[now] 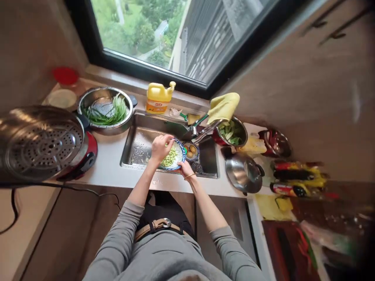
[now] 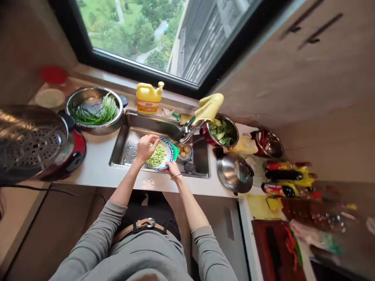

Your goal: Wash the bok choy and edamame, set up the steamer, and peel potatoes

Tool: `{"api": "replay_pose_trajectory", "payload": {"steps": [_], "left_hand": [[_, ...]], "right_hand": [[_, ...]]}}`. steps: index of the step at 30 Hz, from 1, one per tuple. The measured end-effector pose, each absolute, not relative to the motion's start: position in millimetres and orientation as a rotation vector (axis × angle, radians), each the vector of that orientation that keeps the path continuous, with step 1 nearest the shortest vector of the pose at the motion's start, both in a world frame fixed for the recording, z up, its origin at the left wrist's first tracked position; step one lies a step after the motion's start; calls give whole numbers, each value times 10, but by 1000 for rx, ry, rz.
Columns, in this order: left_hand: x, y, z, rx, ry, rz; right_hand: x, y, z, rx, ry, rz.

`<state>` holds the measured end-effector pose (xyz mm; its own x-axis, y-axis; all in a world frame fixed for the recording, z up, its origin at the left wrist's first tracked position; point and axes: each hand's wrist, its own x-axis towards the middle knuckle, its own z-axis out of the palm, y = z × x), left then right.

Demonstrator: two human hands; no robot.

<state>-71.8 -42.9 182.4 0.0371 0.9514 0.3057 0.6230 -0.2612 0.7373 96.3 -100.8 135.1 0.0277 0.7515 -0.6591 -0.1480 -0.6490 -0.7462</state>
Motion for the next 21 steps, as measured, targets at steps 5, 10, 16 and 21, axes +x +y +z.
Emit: {"api": "replay_pose_trajectory", "payload": {"steps": [5,10,16,21], "left_hand": [[-684,-518,1971,2142,1419,854],[-167,-597,1862,2246,1269,835],[552,-728,1735,1964,1346,514],[1411,-824,1798,1818,992,542]], "right_hand": [[887,-1470,1190,-1464,-428,1607],[1198,-1824,1191,-1409,-330,1320],[2009,-2157,1460,-1352,-111,1160],[2990,-2349,1681,-1314,-10,1055]]}}
